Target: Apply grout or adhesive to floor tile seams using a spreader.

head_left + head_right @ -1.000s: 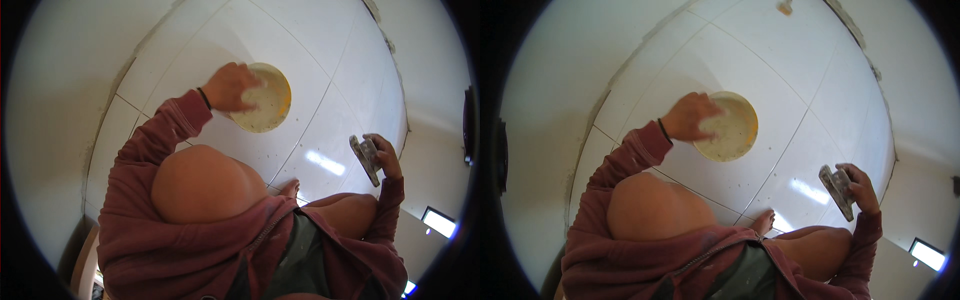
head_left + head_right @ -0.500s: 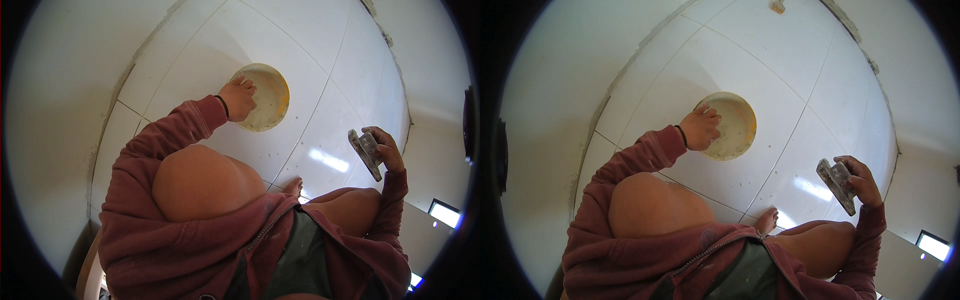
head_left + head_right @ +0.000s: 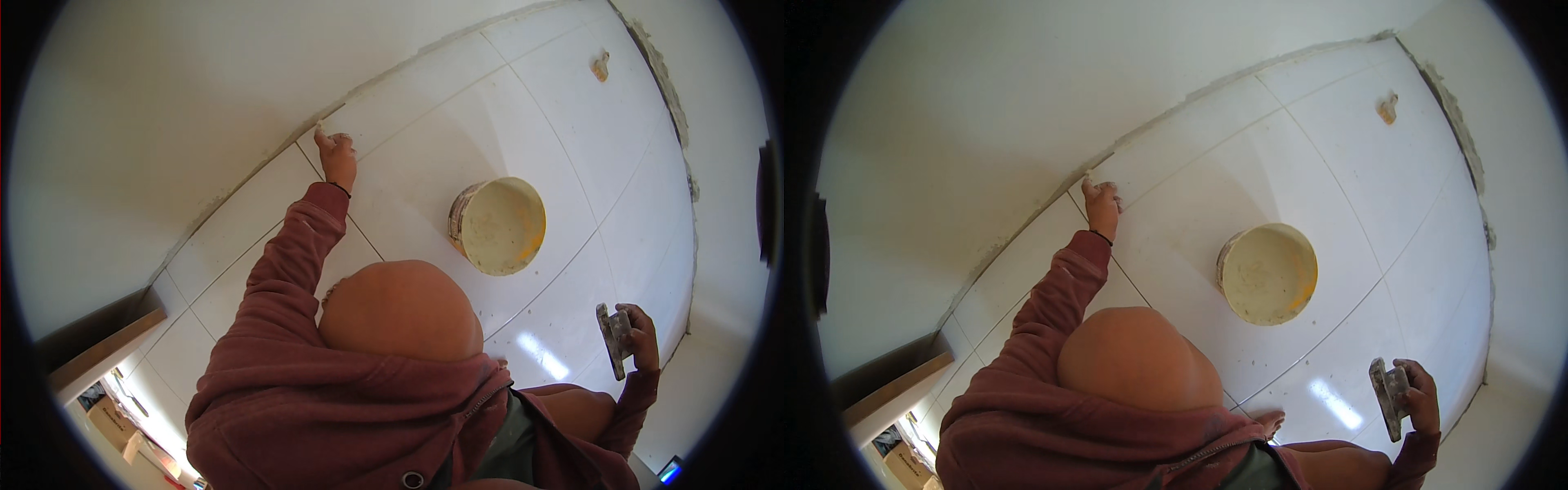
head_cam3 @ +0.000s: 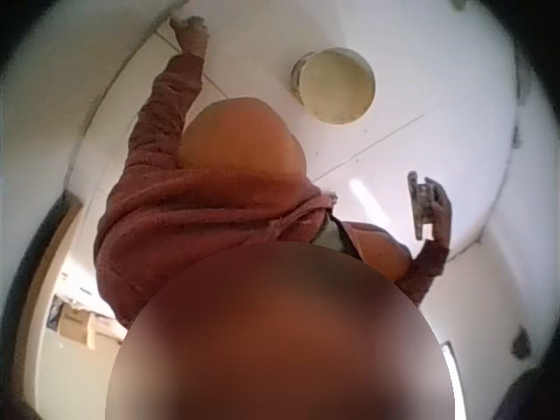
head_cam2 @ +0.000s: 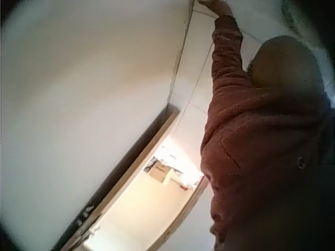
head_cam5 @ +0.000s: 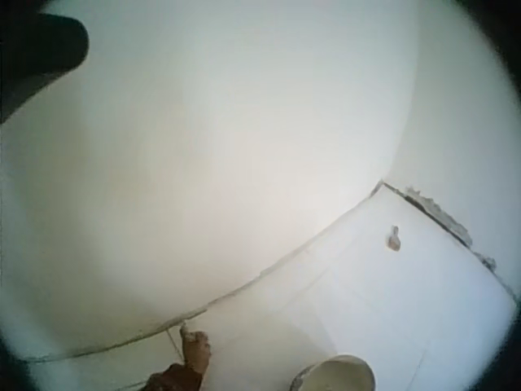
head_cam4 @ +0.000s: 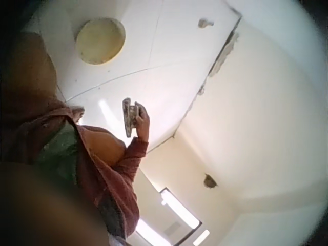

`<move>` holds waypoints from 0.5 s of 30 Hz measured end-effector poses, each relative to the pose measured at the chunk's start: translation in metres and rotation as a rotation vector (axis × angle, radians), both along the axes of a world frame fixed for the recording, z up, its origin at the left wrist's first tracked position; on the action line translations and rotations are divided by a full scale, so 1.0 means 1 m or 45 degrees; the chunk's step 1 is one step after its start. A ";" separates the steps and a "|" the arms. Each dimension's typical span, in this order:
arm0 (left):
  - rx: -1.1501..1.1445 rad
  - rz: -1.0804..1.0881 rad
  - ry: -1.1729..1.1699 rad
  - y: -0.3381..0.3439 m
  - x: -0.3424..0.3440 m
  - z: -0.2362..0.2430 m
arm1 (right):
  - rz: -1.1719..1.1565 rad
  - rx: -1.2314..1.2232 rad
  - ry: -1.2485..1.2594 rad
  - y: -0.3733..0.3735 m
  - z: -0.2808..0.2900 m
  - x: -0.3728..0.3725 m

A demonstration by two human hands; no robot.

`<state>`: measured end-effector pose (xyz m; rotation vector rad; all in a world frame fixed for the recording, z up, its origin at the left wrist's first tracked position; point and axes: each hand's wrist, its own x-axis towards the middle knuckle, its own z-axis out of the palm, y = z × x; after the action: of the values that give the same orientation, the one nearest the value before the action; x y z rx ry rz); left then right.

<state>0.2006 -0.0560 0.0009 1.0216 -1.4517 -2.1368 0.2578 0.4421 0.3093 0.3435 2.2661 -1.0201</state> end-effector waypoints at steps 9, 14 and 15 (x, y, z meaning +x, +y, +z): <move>-0.067 -0.183 -0.024 0.012 -0.050 -0.010 | -0.070 0.028 -0.051 -0.007 0.002 -0.001; 0.044 0.030 0.052 0.028 -0.037 0.002 | -0.044 0.014 -0.016 -0.006 0.002 -0.002; 0.101 0.156 0.041 0.026 -0.033 0.004 | -0.049 0.027 -0.026 -0.005 0.002 -0.002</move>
<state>0.1680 -0.0296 0.0046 1.0707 -1.2648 -2.1279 0.2562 0.4368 0.3112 0.4064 2.2616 -1.0087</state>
